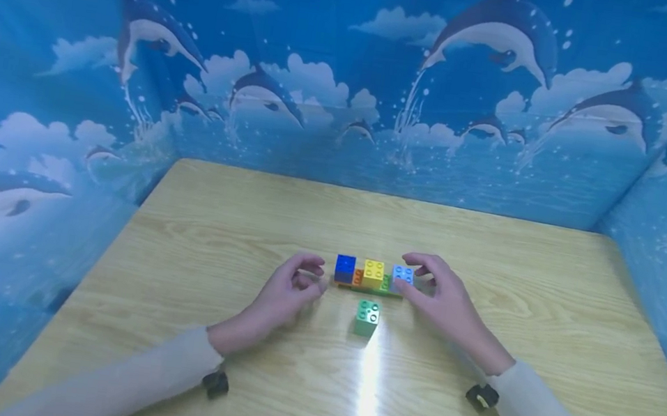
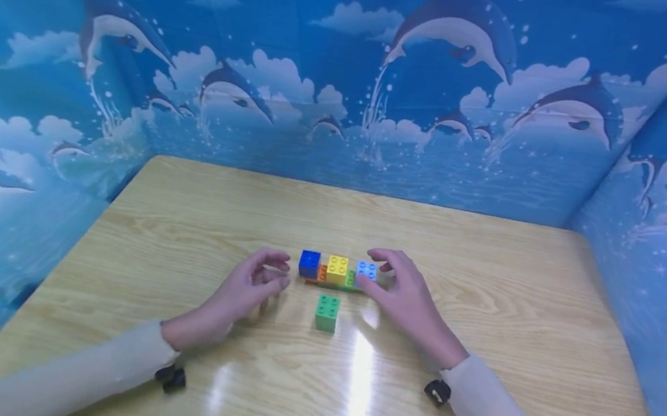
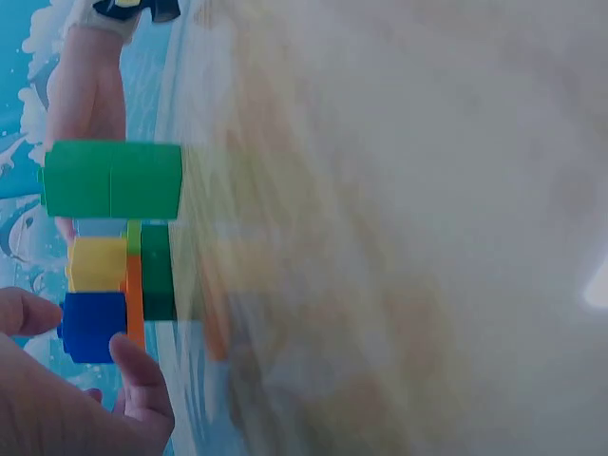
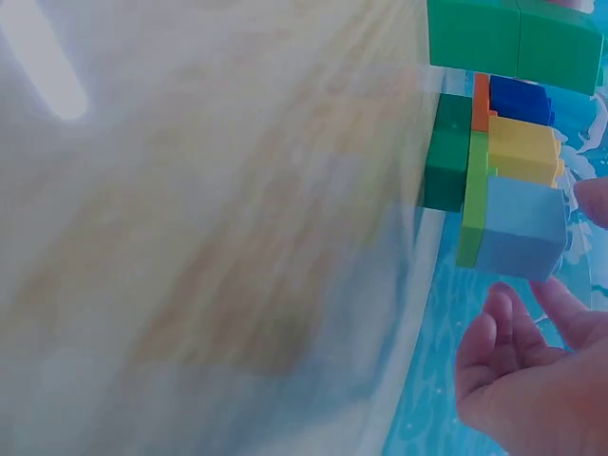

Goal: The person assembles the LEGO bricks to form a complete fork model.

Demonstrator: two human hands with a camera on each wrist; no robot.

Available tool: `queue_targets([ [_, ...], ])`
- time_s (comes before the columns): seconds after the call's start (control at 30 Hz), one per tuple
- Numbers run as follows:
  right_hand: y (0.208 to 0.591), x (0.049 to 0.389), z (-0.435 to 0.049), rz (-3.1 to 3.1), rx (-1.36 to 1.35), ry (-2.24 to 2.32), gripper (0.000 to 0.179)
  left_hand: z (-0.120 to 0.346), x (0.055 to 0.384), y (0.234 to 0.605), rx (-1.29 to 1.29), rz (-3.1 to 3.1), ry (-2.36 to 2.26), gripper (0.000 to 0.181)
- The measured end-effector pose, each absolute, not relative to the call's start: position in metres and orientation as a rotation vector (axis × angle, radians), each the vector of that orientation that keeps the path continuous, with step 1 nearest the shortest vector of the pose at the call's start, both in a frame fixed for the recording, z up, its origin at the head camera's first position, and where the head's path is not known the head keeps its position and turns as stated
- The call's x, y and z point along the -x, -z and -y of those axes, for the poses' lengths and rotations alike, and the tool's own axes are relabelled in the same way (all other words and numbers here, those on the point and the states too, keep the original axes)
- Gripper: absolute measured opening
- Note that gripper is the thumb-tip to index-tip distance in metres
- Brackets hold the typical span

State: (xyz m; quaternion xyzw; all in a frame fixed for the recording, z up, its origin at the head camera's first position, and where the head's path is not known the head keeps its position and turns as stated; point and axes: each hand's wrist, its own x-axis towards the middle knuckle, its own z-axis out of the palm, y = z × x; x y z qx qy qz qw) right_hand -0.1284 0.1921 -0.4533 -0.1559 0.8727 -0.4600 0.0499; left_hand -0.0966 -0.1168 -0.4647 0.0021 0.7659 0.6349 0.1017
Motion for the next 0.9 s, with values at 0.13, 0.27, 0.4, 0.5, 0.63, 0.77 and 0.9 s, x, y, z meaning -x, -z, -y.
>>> queue_targets([
  [0.13, 0.455, 0.124, -0.197, -2.572, 0.4, 1.432, 0.058, 0.116, 0.106, 0.465, -0.048, -2.269, -1.851, 0.061],
  [0.27, 0.456, 0.121, -0.202, -2.485, 0.385, 1.44, 0.057, 0.112, 0.114, 0.467, -0.083, -2.248, -1.822, 0.061],
  [0.4, 0.459, 0.121, -0.205, -2.444, 0.437, 1.457, 0.054, 0.109, 0.121, 0.467, -0.075, -2.253, -1.763, 0.053],
  [0.5, 0.464, 0.123, -0.206, -2.421, 0.445, 1.475, 0.053, 0.107, 0.125, 0.468, -0.058, -2.278, -1.707, 0.049],
  [0.63, 0.47, 0.124, -0.207, -2.394, 0.424, 1.506, 0.053, 0.106, 0.129, 0.47, -0.066, -2.295, -1.676, 0.047],
  [0.77, 0.472, 0.124, -0.208, -2.394, 0.424, 1.533, 0.051, 0.106, 0.132, 0.471, -0.094, -2.286, -1.685, 0.045],
  [0.9, 0.472, 0.123, -0.208, -2.416, 0.433, 1.554, 0.048, 0.107, 0.134, 0.47, -0.131, -2.273, -1.699, 0.045],
])
